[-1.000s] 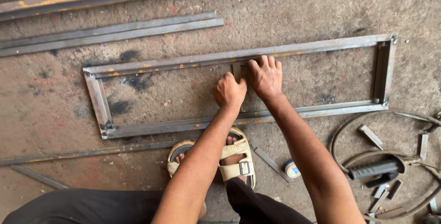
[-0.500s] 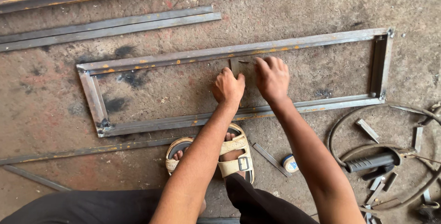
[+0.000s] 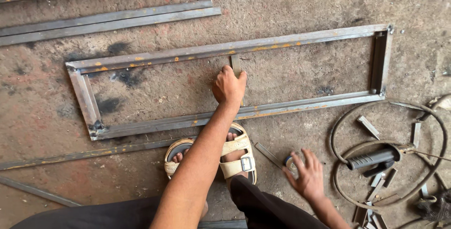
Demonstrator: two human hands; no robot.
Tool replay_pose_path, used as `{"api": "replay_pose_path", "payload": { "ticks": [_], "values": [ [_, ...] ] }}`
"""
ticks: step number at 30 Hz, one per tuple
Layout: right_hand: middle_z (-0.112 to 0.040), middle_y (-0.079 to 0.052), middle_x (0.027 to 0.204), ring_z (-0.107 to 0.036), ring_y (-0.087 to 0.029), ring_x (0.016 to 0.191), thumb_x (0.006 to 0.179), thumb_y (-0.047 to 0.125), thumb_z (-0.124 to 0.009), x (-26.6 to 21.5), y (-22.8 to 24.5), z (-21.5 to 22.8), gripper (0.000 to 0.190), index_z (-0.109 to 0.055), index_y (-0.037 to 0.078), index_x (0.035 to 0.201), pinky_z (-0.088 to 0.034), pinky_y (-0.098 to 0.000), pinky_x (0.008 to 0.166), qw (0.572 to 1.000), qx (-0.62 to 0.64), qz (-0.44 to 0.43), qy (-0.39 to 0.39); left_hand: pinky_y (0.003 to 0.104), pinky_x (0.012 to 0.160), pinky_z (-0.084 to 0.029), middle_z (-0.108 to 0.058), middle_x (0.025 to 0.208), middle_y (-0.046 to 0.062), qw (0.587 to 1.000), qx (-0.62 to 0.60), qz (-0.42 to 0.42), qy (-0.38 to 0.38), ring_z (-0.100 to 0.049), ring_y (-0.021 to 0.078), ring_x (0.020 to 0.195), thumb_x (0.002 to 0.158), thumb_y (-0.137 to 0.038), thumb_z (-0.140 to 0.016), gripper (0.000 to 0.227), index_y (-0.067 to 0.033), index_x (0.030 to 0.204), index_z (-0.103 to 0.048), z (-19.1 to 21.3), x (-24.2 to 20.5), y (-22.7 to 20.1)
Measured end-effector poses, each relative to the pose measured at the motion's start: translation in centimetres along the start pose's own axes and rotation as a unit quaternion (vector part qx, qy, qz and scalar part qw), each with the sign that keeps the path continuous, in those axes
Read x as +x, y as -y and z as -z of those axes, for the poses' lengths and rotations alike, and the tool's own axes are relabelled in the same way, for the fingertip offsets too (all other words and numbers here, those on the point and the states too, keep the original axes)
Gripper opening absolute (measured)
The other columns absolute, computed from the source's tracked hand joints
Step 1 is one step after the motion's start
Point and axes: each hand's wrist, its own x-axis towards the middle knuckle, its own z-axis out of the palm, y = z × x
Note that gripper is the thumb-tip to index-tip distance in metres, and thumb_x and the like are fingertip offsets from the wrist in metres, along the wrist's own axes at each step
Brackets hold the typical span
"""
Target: The person measures a rectangular metal frame with a tape measure and aligns a metal bar across the center. They then use a welding torch to secure the bar to the frame, creating sparks. The person repeats the measuring and welding process to ensure proper alignment and attachment.
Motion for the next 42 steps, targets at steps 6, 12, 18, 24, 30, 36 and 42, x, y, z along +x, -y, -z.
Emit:
{"api": "replay_pose_path", "payload": {
  "ticks": [6, 12, 18, 24, 30, 36, 42],
  "values": [
    [-0.050, -0.021, 0.147, -0.054, -0.037, 0.130, 0.082, 0.039, -0.075, -3.7, 0.3, -1.1, 0.060, -0.058, 0.024, 0.137, -0.055, -0.0500, 0.098, 0.992, -0.001, -0.063, 0.108, 0.046, 0.068, -0.055, -0.072, 0.089, 0.014, 0.990, -0.080, -0.080, -0.082, -0.071, 0.0318, 0.082, 0.084, -0.046, -0.075, 0.042, -0.0072, 0.095, -0.065, 1.1, -2.3, 1.6],
    [-0.063, -0.016, 0.134, -0.069, -0.028, 0.113, 0.085, 0.037, -0.071, 5.0, -0.5, 0.7, 0.074, -0.048, 0.007, 0.148, -0.062, -0.0401, 0.090, 0.875, 0.386, -0.246, 0.156, 0.035, 0.064, -0.058, -0.077, 0.099, 0.008, 0.942, -0.198, -0.093, 0.253, -0.074, 0.0207, 0.080, 0.100, -0.047, -0.062, 0.037, -0.0115, 0.104, -0.070, 0.5, -8.0, 2.0],
    [-0.069, -0.017, 0.129, -0.068, -0.030, 0.116, 0.096, 0.025, -0.058, 17.4, 3.0, 6.3, 0.048, -0.064, -0.001, 0.137, -0.053, -0.0377, 0.099, 0.876, 0.482, 0.014, -0.003, 0.033, 0.062, -0.060, -0.074, 0.095, 0.010, 0.778, -0.456, 0.042, 0.431, -0.072, 0.0193, 0.075, 0.096, -0.035, -0.064, 0.036, -0.0084, 0.119, -0.067, 1.2, -8.9, 0.0],
    [-0.068, -0.017, 0.117, -0.071, -0.027, 0.101, 0.096, 0.027, -0.069, 22.8, 5.6, 8.2, 0.047, -0.064, -0.001, 0.132, -0.058, -0.0358, 0.086, 0.936, 0.338, 0.095, 0.027, 0.033, 0.067, -0.064, -0.072, 0.094, 0.013, 0.781, -0.468, 0.113, 0.398, -0.073, 0.0189, 0.076, 0.092, -0.017, -0.072, 0.024, -0.0006, 0.109, -0.065, 3.9, -5.4, 1.6],
    [-0.068, 0.000, 0.122, -0.068, -0.017, 0.095, 0.100, 0.032, -0.061, 25.9, -5.8, 8.7, 0.033, -0.071, 0.034, 0.131, -0.061, -0.0339, 0.079, 0.952, 0.024, -0.152, 0.266, 0.028, 0.056, -0.054, -0.074, 0.076, 0.018, 0.867, -0.477, 0.092, 0.112, -0.069, 0.0194, 0.060, 0.090, -0.007, -0.054, 0.023, 0.0093, 0.083, -0.069, 14.3, 4.6, 11.5],
    [-0.075, -0.007, 0.111, -0.073, -0.029, 0.098, 0.102, 0.056, -0.066, 26.4, -15.0, 9.8, 0.037, -0.081, 0.023, 0.109, -0.059, -0.0413, 0.084, 0.995, -0.062, -0.043, 0.059, 0.028, 0.044, -0.044, -0.052, 0.053, 0.001, 0.720, -0.650, 0.227, -0.085, -0.054, 0.0138, 0.046, 0.101, -0.053, -0.057, 0.051, -0.0148, 0.068, -0.048, 15.8, 7.0, 18.4],
    [-0.075, -0.006, 0.109, -0.073, -0.028, 0.099, 0.098, 0.060, -0.065, 31.3, -8.2, 9.4, 0.041, -0.082, 0.024, 0.106, -0.059, -0.0440, 0.083, 0.996, -0.069, 0.012, 0.060, 0.041, 0.058, -0.051, -0.067, 0.079, 0.012, 0.976, -0.215, -0.024, -0.026, -0.066, 0.0267, 0.068, 0.094, -0.047, -0.070, 0.038, -0.0114, 0.102, -0.059, 2.9, -4.5, 8.9]
  ]
}}
